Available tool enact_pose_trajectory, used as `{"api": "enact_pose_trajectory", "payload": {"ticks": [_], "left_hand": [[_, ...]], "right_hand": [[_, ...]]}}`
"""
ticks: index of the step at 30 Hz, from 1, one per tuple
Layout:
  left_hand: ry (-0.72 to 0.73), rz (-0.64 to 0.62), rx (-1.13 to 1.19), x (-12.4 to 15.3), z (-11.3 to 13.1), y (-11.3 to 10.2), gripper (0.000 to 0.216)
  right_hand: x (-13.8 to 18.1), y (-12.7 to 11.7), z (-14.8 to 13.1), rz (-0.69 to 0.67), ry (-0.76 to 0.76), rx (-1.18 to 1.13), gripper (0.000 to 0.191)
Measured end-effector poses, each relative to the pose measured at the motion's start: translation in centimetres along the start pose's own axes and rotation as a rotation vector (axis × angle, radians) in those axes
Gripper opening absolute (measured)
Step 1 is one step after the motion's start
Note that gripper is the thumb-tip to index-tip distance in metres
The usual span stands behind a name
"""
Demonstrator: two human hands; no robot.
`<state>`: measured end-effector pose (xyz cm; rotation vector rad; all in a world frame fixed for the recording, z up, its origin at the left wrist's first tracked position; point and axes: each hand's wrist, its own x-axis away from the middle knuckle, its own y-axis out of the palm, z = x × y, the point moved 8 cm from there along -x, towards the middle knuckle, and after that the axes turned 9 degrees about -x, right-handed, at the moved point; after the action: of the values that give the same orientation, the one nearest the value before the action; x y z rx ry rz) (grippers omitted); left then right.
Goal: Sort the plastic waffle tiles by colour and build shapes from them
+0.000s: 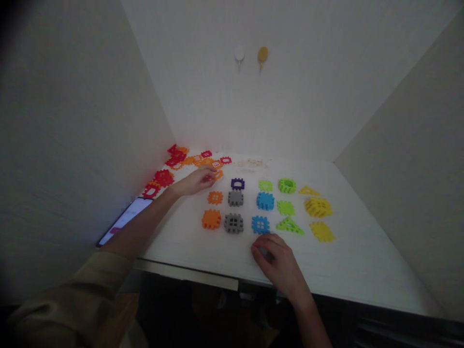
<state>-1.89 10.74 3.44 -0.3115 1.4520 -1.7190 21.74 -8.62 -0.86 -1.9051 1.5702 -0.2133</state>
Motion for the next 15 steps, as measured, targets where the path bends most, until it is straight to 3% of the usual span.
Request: {"api": "enact_pose_trajectory", "payload": {"ticks": [6,10,15], "left_hand": [[-0.074,0.009,0.030,-0.1,-1.6,2.6,0.019],[-0.093,0.009,-0.009,1.1,-3.2,2.1,0.020],[-0.063,-0.088,-0.100,2.0,-4.0,1.1,0.022]], "right_hand": [[-0.1,0.1,-0.1,-0.016,0.017,-0.004,0.018],[-0.1,0.0,0.0,-0.015,0.014,0.003,0.018],[-0.1,-0.1,-0.1,-0.009,0.002,0.000,0.018]]}}
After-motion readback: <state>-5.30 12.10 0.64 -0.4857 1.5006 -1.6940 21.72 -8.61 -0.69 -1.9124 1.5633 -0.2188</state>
